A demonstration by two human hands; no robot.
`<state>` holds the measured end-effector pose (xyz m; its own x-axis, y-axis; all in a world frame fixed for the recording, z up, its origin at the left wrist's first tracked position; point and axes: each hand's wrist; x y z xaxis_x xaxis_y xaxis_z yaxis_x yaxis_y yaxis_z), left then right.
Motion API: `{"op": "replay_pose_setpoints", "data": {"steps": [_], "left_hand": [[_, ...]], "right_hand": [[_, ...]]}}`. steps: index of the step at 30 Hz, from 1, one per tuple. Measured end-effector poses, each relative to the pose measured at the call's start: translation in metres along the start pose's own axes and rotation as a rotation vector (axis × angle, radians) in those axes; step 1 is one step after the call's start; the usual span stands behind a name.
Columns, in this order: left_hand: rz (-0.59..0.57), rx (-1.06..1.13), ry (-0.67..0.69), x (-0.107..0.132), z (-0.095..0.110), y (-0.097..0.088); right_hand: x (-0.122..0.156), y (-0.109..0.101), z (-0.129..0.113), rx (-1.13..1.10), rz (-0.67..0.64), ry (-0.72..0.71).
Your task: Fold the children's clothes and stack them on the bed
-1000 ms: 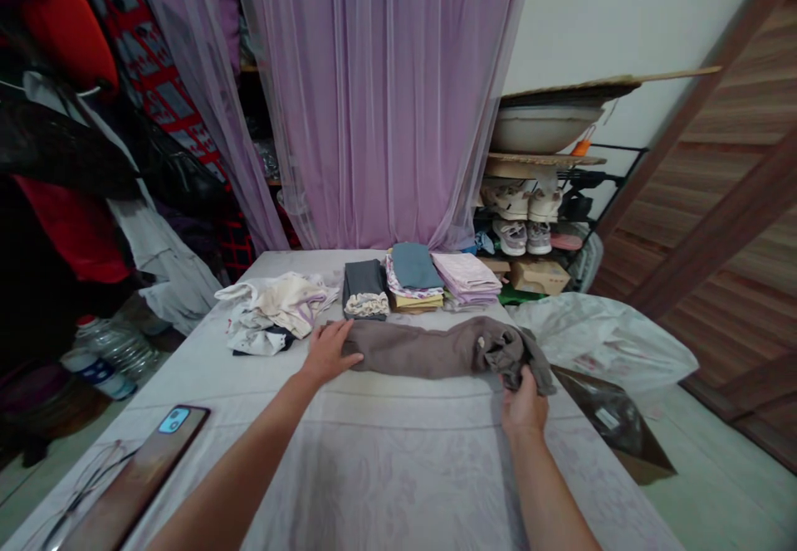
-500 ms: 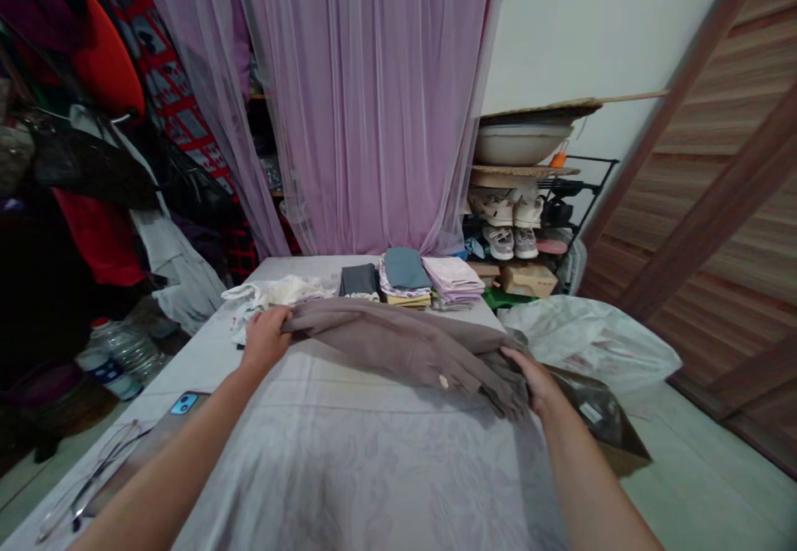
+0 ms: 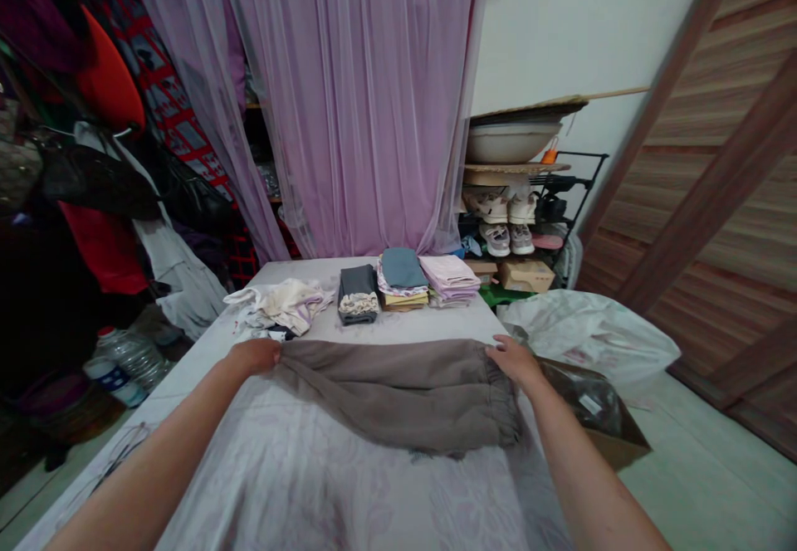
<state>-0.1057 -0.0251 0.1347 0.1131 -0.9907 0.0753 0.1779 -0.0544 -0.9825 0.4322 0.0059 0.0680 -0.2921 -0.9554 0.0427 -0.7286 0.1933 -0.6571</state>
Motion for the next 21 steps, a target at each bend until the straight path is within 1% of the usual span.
{"op": "replay_pose_setpoints", "data": {"steps": [2, 4, 7, 9, 10, 12, 15, 18, 21], "left_hand": [[0.007, 0.041, -0.026, -0.013, 0.017, -0.006], [0.032, 0.110, -0.022, -0.028, 0.039, -0.005], [0.070, 0.254, -0.019, -0.053, 0.074, 0.003], [0.073, 0.357, -0.055, -0.069, 0.092, 0.012], [0.071, 0.411, -0.086, -0.076, 0.098, 0.017], [0.067, 0.521, -0.160, -0.089, 0.106, 0.027], [0.075, 0.665, -0.276, -0.106, 0.112, 0.042], [0.075, 0.750, -0.370, -0.125, 0.115, 0.052], [0.066, 0.781, -0.446, -0.145, 0.118, 0.059]], "right_hand": [[0.003, 0.006, -0.012, 0.132, 0.091, -0.112], [0.009, 0.016, -0.029, 0.283, 0.168, -0.269], [0.023, 0.037, -0.050, 0.360, 0.161, -0.440], [0.031, 0.050, -0.057, 0.385, 0.125, -0.512], [0.035, 0.056, -0.057, 0.401, 0.107, -0.525], [0.041, 0.065, -0.052, 0.441, 0.068, -0.521], [0.046, 0.074, -0.041, 0.501, 0.029, -0.515], [0.047, 0.078, -0.034, 0.514, 0.040, -0.538], [0.046, 0.081, -0.031, 0.490, 0.056, -0.543]]}}
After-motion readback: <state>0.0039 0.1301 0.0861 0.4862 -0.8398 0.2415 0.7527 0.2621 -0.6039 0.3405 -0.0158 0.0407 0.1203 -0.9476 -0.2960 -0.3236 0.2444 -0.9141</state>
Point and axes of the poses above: each hand's wrist, its own x-axis away from the middle knuckle, its own y-axis out of the palm, z = x × y, and after that the axes turned 3 degrees about -y, right-handed
